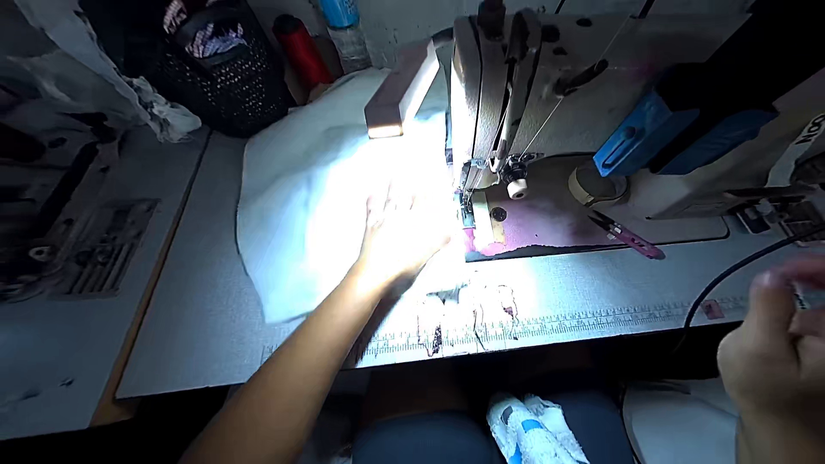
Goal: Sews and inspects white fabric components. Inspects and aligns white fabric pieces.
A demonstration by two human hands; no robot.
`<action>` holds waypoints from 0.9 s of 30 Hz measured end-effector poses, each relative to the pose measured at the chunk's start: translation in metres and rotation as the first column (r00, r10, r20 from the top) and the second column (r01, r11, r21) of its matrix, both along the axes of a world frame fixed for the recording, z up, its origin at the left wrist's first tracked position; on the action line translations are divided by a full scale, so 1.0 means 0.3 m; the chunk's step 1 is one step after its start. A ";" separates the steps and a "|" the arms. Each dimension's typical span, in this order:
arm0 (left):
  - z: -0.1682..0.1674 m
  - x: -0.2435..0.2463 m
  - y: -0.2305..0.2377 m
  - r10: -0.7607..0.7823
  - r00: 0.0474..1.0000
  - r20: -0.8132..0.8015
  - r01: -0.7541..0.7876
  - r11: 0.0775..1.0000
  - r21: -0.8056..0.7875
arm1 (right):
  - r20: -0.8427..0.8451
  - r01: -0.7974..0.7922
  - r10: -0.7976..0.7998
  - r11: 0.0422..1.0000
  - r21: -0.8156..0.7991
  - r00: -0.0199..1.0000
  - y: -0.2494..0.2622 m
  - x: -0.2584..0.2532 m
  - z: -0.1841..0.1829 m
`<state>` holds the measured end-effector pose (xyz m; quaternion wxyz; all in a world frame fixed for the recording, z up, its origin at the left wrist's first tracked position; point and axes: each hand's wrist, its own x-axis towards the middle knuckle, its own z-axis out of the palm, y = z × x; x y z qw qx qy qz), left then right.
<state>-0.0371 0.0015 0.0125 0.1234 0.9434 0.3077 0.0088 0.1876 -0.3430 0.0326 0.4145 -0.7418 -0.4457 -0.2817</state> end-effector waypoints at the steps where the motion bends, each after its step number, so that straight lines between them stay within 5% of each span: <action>1: -0.016 -0.060 -0.021 0.013 1.000 0.028 -0.014 1.000 0.021 | -0.010 -0.017 0.016 0.997 -0.080 1.000 0.001 -0.044 0.008; 6: -0.058 -0.293 -0.041 0.140 0.987 0.079 -0.143 0.989 0.039 | -0.092 -0.054 0.015 0.898 -0.437 0.996 0.093 -0.082 -0.057; 10: -0.038 -0.324 -0.159 0.094 0.929 0.359 -0.127 0.990 0.069 | -0.169 -0.012 -0.113 0.796 -0.606 0.979 0.230 0.030 -0.112; 14: -0.073 -0.337 -0.261 -0.012 0.951 0.308 -0.015 0.996 0.086 | -0.086 0.083 -0.166 0.799 -0.596 0.982 0.276 0.056 -0.126; 19: -0.121 -0.353 -0.298 -0.030 0.933 0.359 -0.051 0.976 0.214 | -0.085 0.140 -0.229 0.807 -0.574 0.970 0.278 0.012 -0.119; 27: -0.099 -0.353 -0.318 0.048 0.897 0.439 -0.091 0.993 0.076 | -0.177 0.168 -0.353 0.756 -0.633 0.919 0.291 0.023 -0.108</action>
